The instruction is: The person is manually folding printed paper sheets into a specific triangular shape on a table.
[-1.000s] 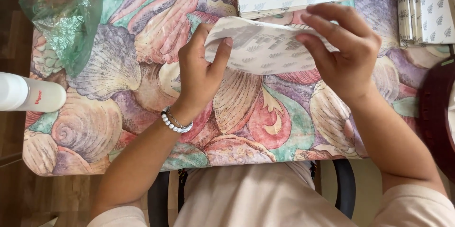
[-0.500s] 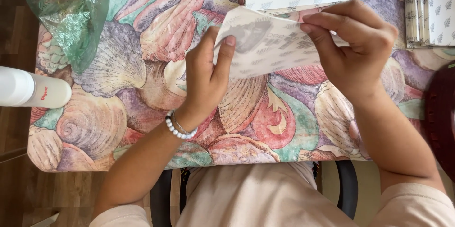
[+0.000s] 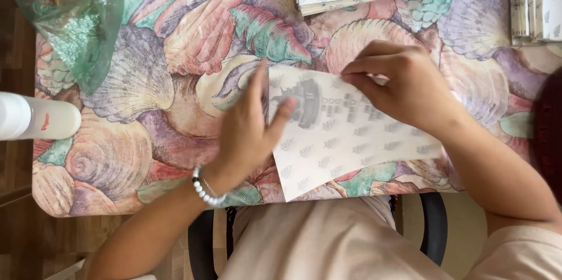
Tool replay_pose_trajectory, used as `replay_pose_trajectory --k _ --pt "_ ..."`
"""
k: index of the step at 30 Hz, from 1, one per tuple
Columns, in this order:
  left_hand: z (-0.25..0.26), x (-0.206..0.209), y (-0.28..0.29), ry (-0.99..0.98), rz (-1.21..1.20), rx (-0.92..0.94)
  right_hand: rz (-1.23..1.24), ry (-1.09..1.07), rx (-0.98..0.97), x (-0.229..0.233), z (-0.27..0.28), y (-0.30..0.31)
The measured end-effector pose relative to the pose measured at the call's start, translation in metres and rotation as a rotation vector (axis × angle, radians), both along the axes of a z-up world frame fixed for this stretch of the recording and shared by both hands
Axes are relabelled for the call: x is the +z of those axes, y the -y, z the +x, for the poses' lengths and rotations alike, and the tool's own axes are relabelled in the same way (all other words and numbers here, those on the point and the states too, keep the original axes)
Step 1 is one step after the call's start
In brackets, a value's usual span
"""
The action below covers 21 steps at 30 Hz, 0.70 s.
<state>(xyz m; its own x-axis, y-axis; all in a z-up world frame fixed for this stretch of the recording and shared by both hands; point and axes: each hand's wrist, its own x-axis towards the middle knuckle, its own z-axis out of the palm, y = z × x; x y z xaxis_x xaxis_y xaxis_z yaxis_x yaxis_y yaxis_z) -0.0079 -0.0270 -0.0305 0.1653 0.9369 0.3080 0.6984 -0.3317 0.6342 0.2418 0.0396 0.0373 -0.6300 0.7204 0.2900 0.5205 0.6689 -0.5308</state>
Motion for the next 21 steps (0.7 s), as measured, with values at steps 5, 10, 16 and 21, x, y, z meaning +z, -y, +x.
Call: replay_pose_trajectory --k 5,10,16,21 --pt "-0.034 -0.028 -0.075 -0.186 0.129 -0.137 0.001 -0.006 -0.044 -0.063 0.005 -0.023" --pt "-0.035 -0.042 -0.118 -0.317 0.074 -0.462 0.015 -0.016 -0.119 -0.087 0.002 -0.033" --pt "-0.029 -0.041 -0.128 -0.474 0.139 -0.439 0.072 0.032 -0.117 -0.099 0.008 -0.037" --pt "-0.028 -0.038 -0.129 -0.464 0.141 -0.453 0.287 0.219 -0.109 -0.096 0.005 -0.028"
